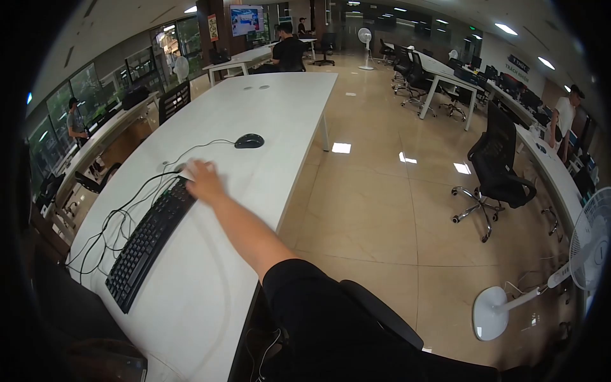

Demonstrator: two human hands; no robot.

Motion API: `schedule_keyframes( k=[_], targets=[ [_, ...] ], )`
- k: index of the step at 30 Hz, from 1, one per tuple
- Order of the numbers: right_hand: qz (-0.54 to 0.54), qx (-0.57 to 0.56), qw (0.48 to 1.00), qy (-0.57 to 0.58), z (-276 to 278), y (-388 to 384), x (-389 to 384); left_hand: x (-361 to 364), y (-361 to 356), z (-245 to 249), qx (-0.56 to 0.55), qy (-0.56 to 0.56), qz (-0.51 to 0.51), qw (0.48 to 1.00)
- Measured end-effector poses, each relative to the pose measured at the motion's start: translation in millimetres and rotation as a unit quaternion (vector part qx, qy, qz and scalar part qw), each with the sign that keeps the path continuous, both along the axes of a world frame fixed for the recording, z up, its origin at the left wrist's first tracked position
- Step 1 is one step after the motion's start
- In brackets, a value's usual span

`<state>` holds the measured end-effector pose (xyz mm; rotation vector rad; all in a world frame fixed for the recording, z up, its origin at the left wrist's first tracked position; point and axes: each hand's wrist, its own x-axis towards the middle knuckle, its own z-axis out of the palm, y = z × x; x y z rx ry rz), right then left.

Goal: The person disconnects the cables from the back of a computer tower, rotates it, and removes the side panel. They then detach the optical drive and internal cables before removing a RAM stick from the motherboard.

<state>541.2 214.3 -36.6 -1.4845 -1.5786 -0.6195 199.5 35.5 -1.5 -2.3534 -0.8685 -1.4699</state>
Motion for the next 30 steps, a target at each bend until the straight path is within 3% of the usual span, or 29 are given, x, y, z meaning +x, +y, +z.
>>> schedule_keyframes(
  k=[1, 3, 5, 12, 17, 23, 30],
  targets=[
    [-0.056, 0.031, 0.997, 0.042, -2, 3, 28, 22, 18, 1, -0.005, 0.018, -0.013, 1.000],
    [-0.183, -0.012, 0.967, 0.175, -5, 10, 75, 70, 54, 3, -0.012, 0.051, -0.036, 0.998],
    [-0.194, -0.023, 0.945, 0.261, -5, 10, 109, 127, 92, 4, -0.015, 0.082, -0.047, 0.995],
    [-0.241, -0.043, 0.912, 0.330, -5, 36, 154, 351, 204, -6, -0.035, 0.199, -0.011, 0.979],
    [-0.267, -0.088, 0.916, 0.285, 1, 47, 160, 469, 236, -24, -0.067, 0.293, 0.052, 0.952],
    [-0.283, -0.199, 0.923, 0.169, 7, 45, 147, 513, 244, -43, -0.083, 0.342, 0.074, 0.933],
    [-0.162, -0.247, 0.944, 0.147, 10, 36, 116, 452, 238, -32, -0.058, 0.280, -0.011, 0.958]
  ],
)
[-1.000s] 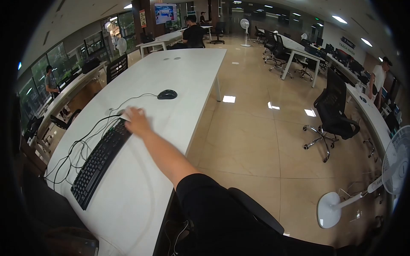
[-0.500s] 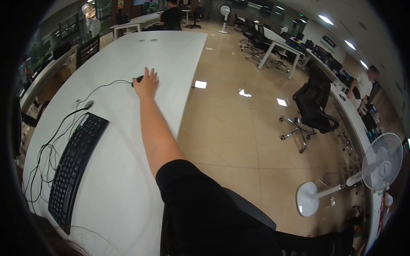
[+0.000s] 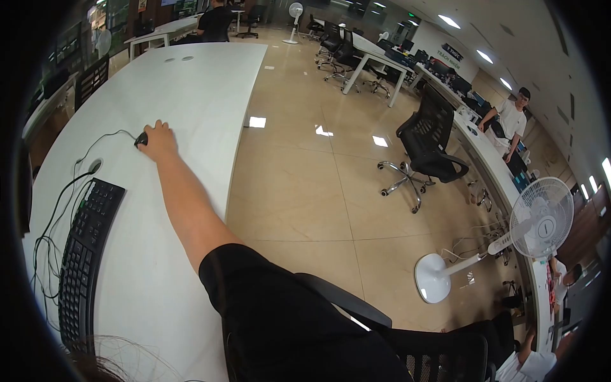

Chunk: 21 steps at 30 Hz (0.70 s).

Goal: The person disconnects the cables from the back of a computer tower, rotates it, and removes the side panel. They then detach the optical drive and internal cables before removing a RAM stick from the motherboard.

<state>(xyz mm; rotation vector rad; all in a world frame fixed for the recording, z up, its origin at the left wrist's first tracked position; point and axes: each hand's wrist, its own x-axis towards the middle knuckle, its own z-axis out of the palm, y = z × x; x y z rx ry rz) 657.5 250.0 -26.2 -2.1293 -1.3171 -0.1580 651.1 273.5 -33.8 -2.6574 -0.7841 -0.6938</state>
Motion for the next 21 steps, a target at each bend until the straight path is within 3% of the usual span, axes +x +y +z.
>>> schedule_keyframes(
  k=[3, 7, 13, 17, 20, 21],
  targets=[
    [0.046, 0.016, 0.999, 0.016, -9, -4, -7, -88, -21, 13, -0.003, -0.056, -0.068, 0.996],
    [0.100, 0.035, 0.994, 0.023, -8, -21, -25, -260, -84, 19, -0.026, -0.112, -0.141, 0.983],
    [0.177, 0.092, 0.980, 0.009, -18, -45, -62, -527, -260, 10, -0.064, -0.132, -0.120, 0.982],
    [0.159, 0.098, 0.982, -0.006, -22, -62, -88, -593, -359, 0, -0.071, -0.164, -0.057, 0.982],
    [0.088, 0.084, 0.993, 0.006, -17, -69, -108, -584, -378, 14, -0.121, -0.262, -0.040, 0.957],
    [0.102, 0.123, 0.985, -0.057, -26, -61, -103, -600, -372, -7, -0.099, -0.270, -0.066, 0.955]
  ],
)
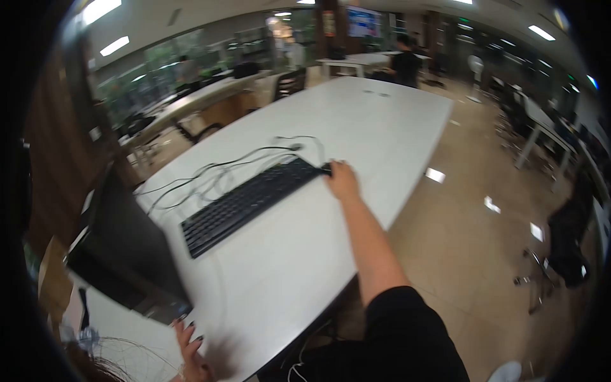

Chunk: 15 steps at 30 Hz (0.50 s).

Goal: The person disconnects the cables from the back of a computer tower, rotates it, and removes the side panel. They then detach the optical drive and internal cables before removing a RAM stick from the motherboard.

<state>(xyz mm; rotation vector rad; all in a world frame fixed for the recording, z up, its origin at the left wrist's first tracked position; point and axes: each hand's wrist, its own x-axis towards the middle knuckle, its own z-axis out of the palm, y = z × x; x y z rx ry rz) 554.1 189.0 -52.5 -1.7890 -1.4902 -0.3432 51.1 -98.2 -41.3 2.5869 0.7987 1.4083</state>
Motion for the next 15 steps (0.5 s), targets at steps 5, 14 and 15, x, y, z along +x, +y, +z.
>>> schedule_keyframes(
  k=[5, 14, 15],
  targets=[
    [-0.069, 0.005, 0.997, -0.026, 21, -12, -5, 11, -9, 22, -0.033, -0.002, -0.021, 0.999],
    [-0.060, 0.085, 0.992, -0.066, 24, -16, 1, 29, -16, 24, 0.007, 0.020, -0.061, 0.998],
    [-0.031, 0.065, 0.993, -0.098, 21, -16, -1, 29, -15, 23, 0.006, 0.016, -0.064, 0.998]
  ],
)
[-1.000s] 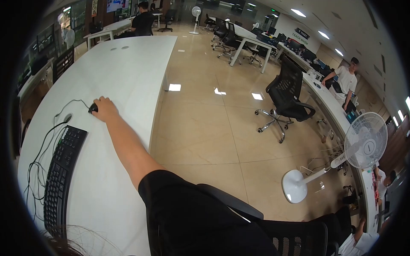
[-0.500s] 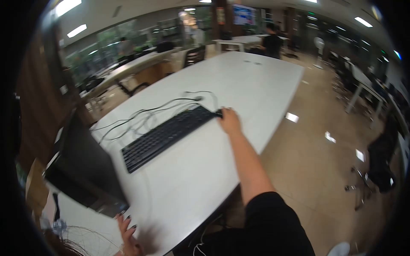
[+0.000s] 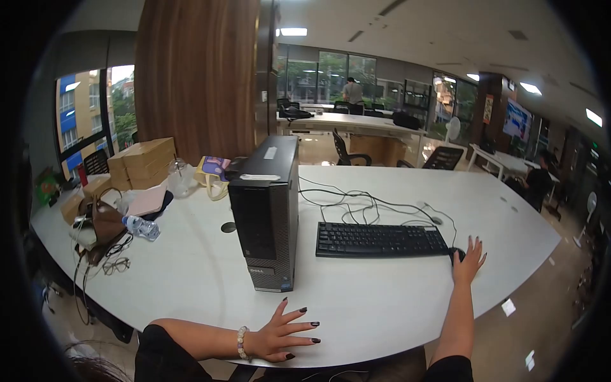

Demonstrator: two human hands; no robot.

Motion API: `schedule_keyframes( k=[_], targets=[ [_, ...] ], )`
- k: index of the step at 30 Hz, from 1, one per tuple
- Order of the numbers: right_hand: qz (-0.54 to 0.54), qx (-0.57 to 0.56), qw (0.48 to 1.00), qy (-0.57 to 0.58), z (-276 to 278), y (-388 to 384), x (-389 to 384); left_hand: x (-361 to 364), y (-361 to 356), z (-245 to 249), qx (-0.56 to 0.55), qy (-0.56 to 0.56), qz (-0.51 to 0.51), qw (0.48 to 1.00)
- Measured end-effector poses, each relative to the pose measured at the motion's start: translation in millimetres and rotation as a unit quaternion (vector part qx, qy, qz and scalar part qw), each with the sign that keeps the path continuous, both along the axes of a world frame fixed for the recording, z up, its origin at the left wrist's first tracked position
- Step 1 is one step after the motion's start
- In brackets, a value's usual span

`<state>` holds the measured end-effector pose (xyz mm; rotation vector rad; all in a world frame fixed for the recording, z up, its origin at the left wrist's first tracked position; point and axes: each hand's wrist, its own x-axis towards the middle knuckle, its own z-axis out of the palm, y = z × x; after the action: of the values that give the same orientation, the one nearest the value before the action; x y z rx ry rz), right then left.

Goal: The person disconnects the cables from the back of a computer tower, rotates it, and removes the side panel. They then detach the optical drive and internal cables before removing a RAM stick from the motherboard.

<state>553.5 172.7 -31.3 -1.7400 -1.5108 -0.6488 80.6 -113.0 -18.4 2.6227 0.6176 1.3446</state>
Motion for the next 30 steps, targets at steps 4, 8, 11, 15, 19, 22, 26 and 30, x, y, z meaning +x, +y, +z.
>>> schedule_keyframes(
  k=[4, 8, 11, 15, 19, 22, 26, 30],
  targets=[
    [0.086, -0.108, 0.989, -0.059, 13, -11, -27, 0, 1, -2, -0.001, 0.013, -0.002, 1.000],
    [0.082, -0.217, 0.971, -0.057, 13, -5, -40, 2, 3, -3, 0.002, 0.010, -0.005, 1.000],
    [0.094, -0.242, 0.964, -0.056, 9, -2, -43, 2, 4, -2, -0.010, 0.008, -0.006, 1.000],
    [0.130, -0.257, 0.954, -0.079, 6, 2, -42, 7, 6, 1, -0.025, 0.008, -0.003, 1.000],
    [0.154, -0.258, 0.948, -0.103, 12, -1, -71, 9, 9, -1, -0.034, 0.028, 0.015, 0.999],
    [0.157, -0.183, 0.966, -0.091, 12, 2, -81, 5, 9, 0, -0.032, 0.028, 0.021, 0.999],
    [0.076, -0.090, 0.988, -0.103, 11, 4, -56, -1, 4, 4, -0.039, 0.032, 0.023, 0.998],
    [0.025, -0.163, 0.986, 0.012, 10, -1, -12, 1, 2, 5, -0.048, 0.037, 0.015, 0.998]
  ],
)
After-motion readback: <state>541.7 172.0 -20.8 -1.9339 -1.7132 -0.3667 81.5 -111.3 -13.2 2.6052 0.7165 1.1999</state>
